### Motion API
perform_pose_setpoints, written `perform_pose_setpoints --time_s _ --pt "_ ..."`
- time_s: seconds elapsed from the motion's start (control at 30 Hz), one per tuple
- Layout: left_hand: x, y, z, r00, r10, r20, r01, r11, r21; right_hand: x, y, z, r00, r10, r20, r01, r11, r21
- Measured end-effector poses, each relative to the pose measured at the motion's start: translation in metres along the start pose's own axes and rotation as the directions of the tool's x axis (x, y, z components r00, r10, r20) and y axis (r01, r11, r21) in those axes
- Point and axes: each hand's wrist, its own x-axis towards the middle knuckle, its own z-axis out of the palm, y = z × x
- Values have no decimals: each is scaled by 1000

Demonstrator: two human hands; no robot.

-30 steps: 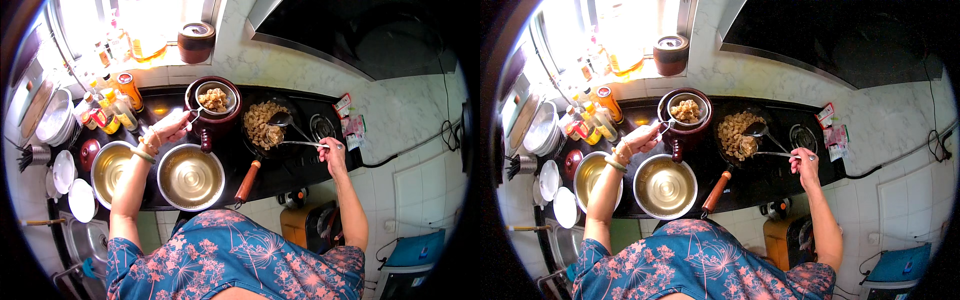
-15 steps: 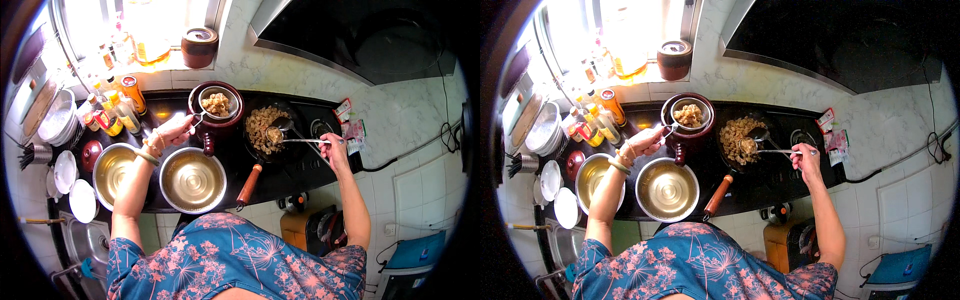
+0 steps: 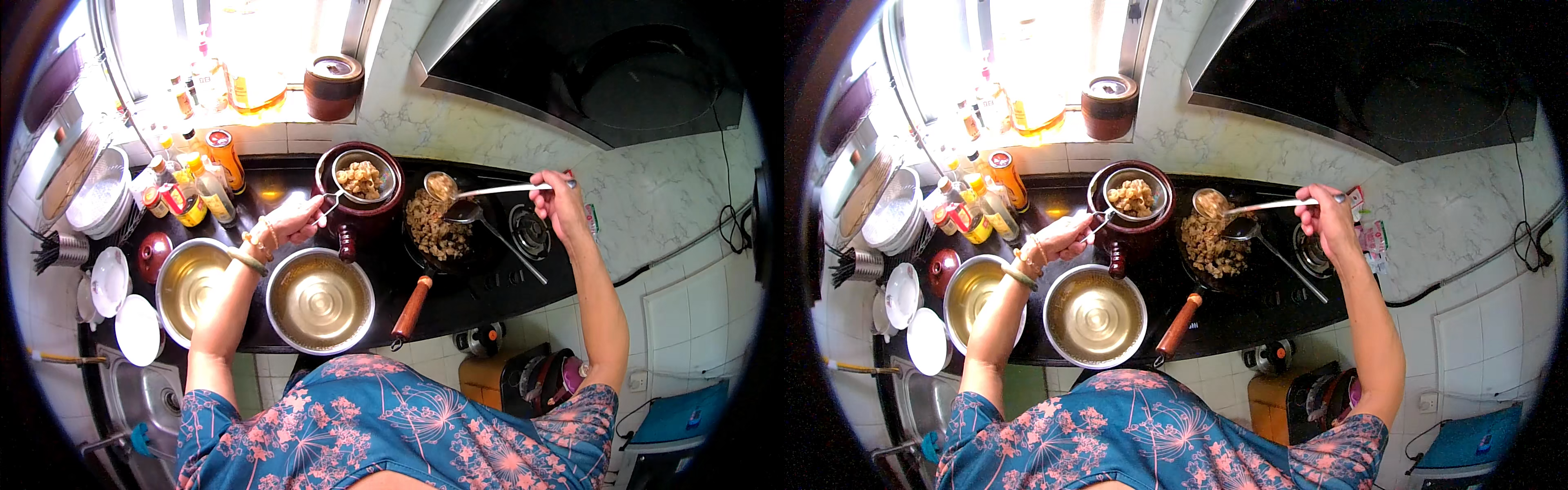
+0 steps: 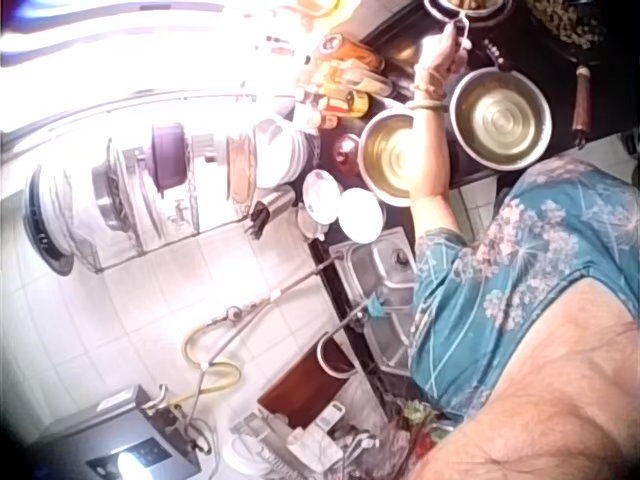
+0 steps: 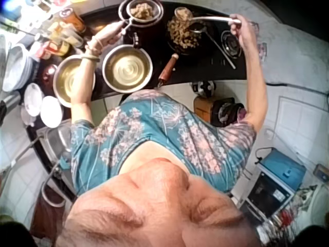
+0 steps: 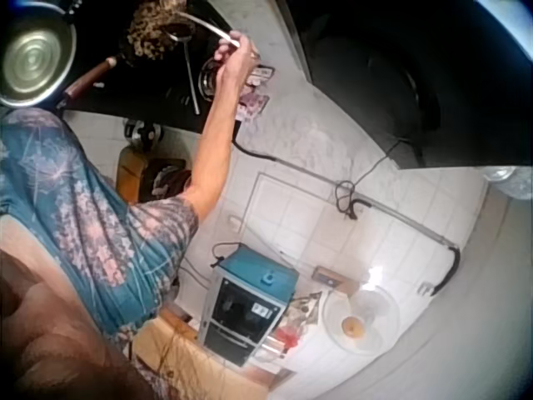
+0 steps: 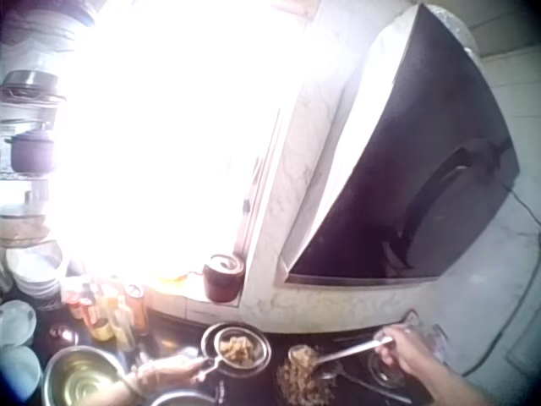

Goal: The person fries small meat pieces in a pan and uses a ladle to transfer them into a small pot through a strainer.

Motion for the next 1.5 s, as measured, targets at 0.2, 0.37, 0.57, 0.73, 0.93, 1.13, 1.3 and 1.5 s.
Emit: perform_pose_setpoints --time_s 0.2,0.37,0.57,0.73,0.93,1.13,1.3,1.5 --pt "4 -6 -3 999 6 42 -3 996 -92 27 -14 58 987 -35 154 25 997 66" --pt "-2 1 2 1000 -12 6 12 997 -74 23 -1 116 936 -164 312 215 967 -134" --pt "-3 -1 -1 1000 -9 2 9 1000 -9 -12 20 132 425 -551 718 905 265 -332" --pt "2 -8 -1 999 -13 37 19 984 -176 -21 25 116 340 -620 707 930 110 -351" --pt "-1 -4 -3 995 -16 96 35 979 -203 -28 34 104 480 -600 640 877 342 -338" --pt "0 -1 0 998 -39 49 44 991 -122 -39 31 79 741 -572 352 670 664 -330" --pt "0 -1 -2 996 -48 70 59 986 -158 -54 37 29 975 -218 51 224 954 -197" --pt "3 -5 -4 995 -38 88 50 988 -149 -74 83 -10 998 33 -53 -52 906 -421"
